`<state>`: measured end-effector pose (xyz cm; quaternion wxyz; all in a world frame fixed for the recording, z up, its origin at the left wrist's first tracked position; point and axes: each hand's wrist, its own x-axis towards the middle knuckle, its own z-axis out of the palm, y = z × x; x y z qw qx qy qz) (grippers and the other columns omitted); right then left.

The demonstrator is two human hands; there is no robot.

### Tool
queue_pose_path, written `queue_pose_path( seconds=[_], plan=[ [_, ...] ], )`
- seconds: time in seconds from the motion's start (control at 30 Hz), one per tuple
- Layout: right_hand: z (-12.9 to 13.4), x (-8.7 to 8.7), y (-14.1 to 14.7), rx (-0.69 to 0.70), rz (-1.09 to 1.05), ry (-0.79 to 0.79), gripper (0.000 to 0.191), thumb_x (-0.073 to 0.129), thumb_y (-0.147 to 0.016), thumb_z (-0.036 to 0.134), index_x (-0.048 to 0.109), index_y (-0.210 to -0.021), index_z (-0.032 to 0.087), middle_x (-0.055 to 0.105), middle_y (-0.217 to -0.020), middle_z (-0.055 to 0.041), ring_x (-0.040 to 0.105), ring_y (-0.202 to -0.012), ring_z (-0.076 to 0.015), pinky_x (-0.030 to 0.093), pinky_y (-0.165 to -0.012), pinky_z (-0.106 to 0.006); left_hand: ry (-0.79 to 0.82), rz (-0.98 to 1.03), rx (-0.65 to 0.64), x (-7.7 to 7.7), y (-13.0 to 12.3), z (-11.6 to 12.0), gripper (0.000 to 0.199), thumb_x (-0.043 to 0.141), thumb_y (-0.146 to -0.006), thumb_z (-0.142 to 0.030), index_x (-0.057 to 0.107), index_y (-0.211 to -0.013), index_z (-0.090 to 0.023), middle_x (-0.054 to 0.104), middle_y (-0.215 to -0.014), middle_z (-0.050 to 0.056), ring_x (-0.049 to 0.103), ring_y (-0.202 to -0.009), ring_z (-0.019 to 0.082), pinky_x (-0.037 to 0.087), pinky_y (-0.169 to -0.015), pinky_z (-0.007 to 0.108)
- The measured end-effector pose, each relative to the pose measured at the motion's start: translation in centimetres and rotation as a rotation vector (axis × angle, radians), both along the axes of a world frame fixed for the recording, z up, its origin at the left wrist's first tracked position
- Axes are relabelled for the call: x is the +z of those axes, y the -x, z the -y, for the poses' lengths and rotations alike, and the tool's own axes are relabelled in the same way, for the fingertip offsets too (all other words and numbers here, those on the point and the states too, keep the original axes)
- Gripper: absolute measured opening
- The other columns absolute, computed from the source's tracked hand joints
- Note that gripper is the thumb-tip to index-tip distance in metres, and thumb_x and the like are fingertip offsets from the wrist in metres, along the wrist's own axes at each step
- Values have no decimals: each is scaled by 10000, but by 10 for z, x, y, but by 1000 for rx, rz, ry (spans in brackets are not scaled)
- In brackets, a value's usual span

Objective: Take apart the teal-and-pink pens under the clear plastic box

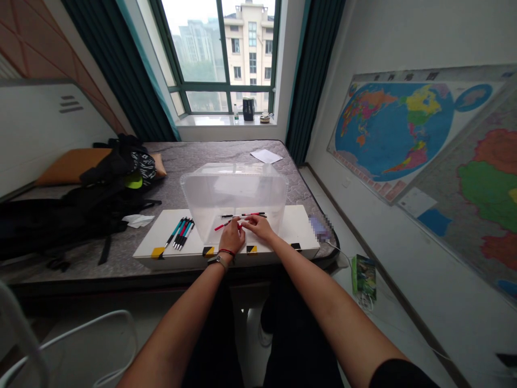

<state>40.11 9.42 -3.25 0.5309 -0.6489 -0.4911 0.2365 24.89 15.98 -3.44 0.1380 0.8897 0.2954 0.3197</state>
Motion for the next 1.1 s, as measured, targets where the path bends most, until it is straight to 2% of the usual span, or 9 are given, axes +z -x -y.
queue_pose_path(
  seconds=[0.07, 0.23, 0.33, 0.43, 0.53, 0.63, 0.87, 1.1],
  plan=[
    [0, -1, 2, 17, 93, 26, 350, 724, -796, 499, 752, -999, 215, 722, -823, -29, 605, -709, -159, 429, -667, -262, 4, 7, -26, 0, 0, 0, 427, 512, -840, -128, 441, -1258, -168, 662, -1094, 131, 649, -962, 253, 512, -865, 385],
    [-2, -3, 1, 89, 137, 7, 204, 671, -852, 396, 763, -837, 215, 727, -797, -23, 619, -724, -167, 431, -702, -276, 5, -25, -29, 3, 1, 1, 392, 525, -856, -163, 449, -1240, -171, 674, -1002, 100, 650, -918, 246, 506, -835, 373],
    [-4, -4, -5, 66, -33, -50, 197, 675, -827, 376, 738, -826, 190, 713, -765, -24, 615, -700, -163, 451, -696, -281, -29, -40, 56, 3, 0, 2, 373, 561, -871, -235, 470, -1226, -169, 674, -971, 95, 642, -920, 265, 493, -831, 389],
    [-5, -6, -9, 15, -312, -97, 242, 709, -775, 401, 705, -859, 173, 702, -736, -25, 615, -656, -154, 470, -656, -279, -37, -34, 120, 1, -1, 1, 347, 532, -909, -271, 473, -1235, -167, 673, -962, 99, 643, -911, 268, 485, -817, 386],
    [-6, -8, -11, -75, -568, -140, 278, 758, -714, 386, 671, -865, 170, 706, -742, -26, 618, -617, -137, 495, -641, -277, -31, -7, 140, 0, -1, 0, 354, 483, -932, -243, 447, -1274, -161, 671, -973, 102, 647, -900, 259, 483, -817, 381],
    [-7, -9, -10, -139, -697, -173, 306, 804, -658, 343, 648, -857, 173, 716, -765, -25, 628, -601, -124, 524, -658, -280, -16, 13, 151, 0, -1, 0, 425, 491, -909, -202, 410, -1323, -154, 671, -1003, 104, 650, -908, 260, 486, -822, 382],
    [-8, -9, -9, -134, -737, -208, 324, 838, -622, 308, 638, -839, 173, 737, -809, -43, 672, -658, -144, 552, -691, -297, -25, -30, 149, 2, -1, 1, 481, 486, -895, -185, 419, -1371, -151, 681, -1002, 99, 652, -888, 260, 489, -802, 376],
    [-5, -10, -9, -85, -643, -184, 330, 845, -613, 342, 661, -827, 172, 730, -764, -36, 677, -657, -155, 558, -717, -319, -110, -144, 45, 6, 0, 3, 543, 432, -934, -195, 414, -1475, -248, 678, -1107, 85, 630, -975, 239, 477, -842, 346]
  ],
)
